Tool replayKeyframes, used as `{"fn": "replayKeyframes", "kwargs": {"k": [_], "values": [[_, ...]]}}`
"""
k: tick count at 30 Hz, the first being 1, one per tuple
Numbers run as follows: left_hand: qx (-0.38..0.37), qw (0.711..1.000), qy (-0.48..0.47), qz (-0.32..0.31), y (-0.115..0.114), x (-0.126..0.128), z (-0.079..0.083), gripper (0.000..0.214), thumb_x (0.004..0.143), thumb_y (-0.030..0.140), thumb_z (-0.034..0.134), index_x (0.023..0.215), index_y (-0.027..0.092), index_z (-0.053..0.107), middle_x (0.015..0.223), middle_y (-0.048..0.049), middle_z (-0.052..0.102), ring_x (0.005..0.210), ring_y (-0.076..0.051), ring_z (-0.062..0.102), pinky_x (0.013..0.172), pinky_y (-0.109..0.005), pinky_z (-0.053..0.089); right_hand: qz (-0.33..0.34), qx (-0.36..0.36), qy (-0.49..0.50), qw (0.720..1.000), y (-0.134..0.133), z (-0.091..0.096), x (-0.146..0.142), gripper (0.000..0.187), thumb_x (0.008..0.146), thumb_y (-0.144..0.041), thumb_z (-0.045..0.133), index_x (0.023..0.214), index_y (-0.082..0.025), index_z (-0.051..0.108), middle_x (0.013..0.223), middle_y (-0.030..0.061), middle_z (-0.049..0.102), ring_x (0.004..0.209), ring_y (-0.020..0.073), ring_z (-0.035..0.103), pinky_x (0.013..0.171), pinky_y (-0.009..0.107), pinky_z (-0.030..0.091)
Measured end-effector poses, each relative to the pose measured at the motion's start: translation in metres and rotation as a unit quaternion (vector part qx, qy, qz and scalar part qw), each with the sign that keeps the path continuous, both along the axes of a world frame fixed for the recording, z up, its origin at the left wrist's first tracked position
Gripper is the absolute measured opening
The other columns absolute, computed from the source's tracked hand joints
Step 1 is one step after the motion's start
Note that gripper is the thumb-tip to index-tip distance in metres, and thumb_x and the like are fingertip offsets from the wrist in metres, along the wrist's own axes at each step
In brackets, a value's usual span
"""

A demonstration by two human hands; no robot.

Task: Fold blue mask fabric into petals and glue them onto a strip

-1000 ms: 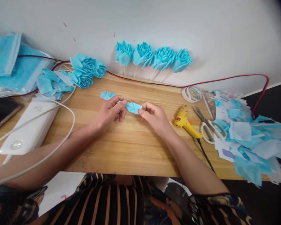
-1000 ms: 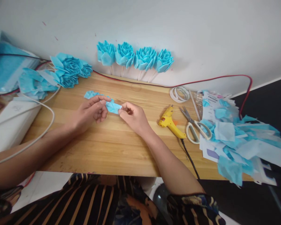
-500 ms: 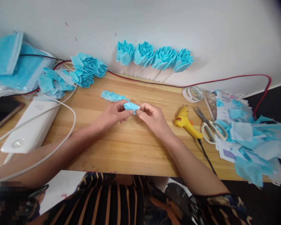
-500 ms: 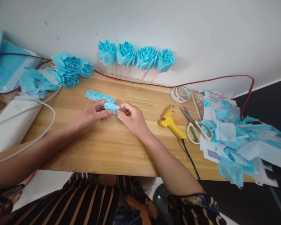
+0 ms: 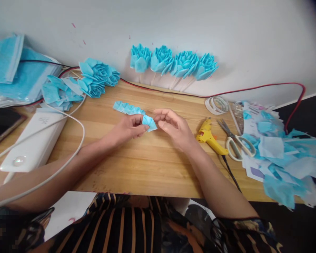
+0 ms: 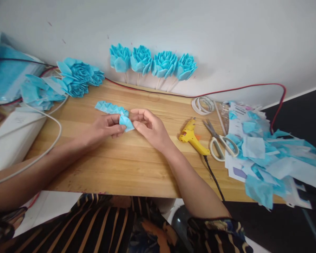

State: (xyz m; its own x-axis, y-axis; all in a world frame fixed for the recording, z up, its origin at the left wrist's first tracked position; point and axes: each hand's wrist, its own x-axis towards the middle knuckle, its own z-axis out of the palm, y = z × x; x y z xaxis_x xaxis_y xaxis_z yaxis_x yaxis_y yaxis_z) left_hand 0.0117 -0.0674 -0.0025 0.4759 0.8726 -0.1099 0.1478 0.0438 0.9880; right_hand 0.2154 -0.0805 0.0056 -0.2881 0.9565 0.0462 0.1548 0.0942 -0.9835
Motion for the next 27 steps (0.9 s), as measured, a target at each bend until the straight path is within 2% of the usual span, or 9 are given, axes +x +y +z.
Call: {"fn": "replayKeyframes", "kwargs": {"k": [3,8,11,15,22,27], "values": [[0.017,1.0,0.021,-0.009,-0.002,0.001,0.001,0.022,0.078,0.038,0.066,0.078,0.018,0.059,0.069,0.0027,0.056,0.064,-0.011,0.049,0.06,-0.024,0.039,0.024,0.033,-0.024,0.999,-0.004,0.004,-0.003,0.038,0.084,-0.03,0.063,0.122,-0.023,0.059,0.103,0.0033,0.069,0.094,0.0168,0.065,0.085,0.034,0.051],[0.041,0.999,0.026,-0.022,-0.002,0.004,-0.001,0.025,0.078,0.041,0.067,0.076,0.018,0.056,0.074,0.0005,0.059,0.07,-0.013,0.052,0.065,-0.026,0.043,0.005,0.081,-0.097,0.992,-0.008,0.003,-0.009,0.041,0.08,-0.02,0.062,0.121,-0.025,0.059,0.087,-0.002,0.063,0.083,0.0151,0.061,0.086,0.034,0.05],[0.048,0.999,0.007,-0.013,-0.002,0.004,0.0,0.024,0.08,0.04,0.066,0.086,0.018,0.059,0.072,0.0014,0.057,0.065,-0.012,0.051,0.06,-0.025,0.041,-0.015,0.061,-0.066,0.996,-0.006,-0.001,-0.008,0.043,0.08,-0.022,0.061,0.123,-0.026,0.057,0.083,-0.0027,0.058,0.08,0.0151,0.058,0.081,0.034,0.05],[0.01,1.0,-0.007,-0.005,-0.003,0.003,0.006,0.032,0.083,0.043,0.064,0.103,0.018,0.058,0.066,0.0039,0.054,0.057,-0.011,0.049,0.051,-0.023,0.038,-0.042,0.031,0.002,0.999,-0.002,-0.003,-0.006,0.046,0.083,-0.028,0.062,0.128,-0.025,0.052,0.083,-0.0026,0.056,0.079,0.015,0.056,0.077,0.032,0.049],[0.027,0.999,0.003,-0.02,-0.005,0.007,0.005,0.024,0.08,0.039,0.067,0.079,0.019,0.054,0.068,0.0035,0.05,0.06,-0.009,0.044,0.055,-0.023,0.035,-0.046,0.031,0.021,0.998,-0.005,-0.004,-0.011,0.048,0.086,-0.034,0.064,0.132,-0.026,0.049,0.086,-0.0015,0.059,0.084,0.0163,0.058,0.082,0.034,0.05],[0.009,1.0,0.006,0.002,-0.005,0.005,0.005,0.024,0.079,0.039,0.065,0.074,0.02,0.051,0.065,0.0036,0.048,0.058,-0.01,0.042,0.055,-0.024,0.034,-0.034,0.024,0.023,0.999,-0.006,-0.007,-0.012,0.048,0.088,-0.037,0.062,0.133,-0.026,0.05,0.091,0.0004,0.063,0.088,0.0168,0.061,0.085,0.034,0.051]]}}
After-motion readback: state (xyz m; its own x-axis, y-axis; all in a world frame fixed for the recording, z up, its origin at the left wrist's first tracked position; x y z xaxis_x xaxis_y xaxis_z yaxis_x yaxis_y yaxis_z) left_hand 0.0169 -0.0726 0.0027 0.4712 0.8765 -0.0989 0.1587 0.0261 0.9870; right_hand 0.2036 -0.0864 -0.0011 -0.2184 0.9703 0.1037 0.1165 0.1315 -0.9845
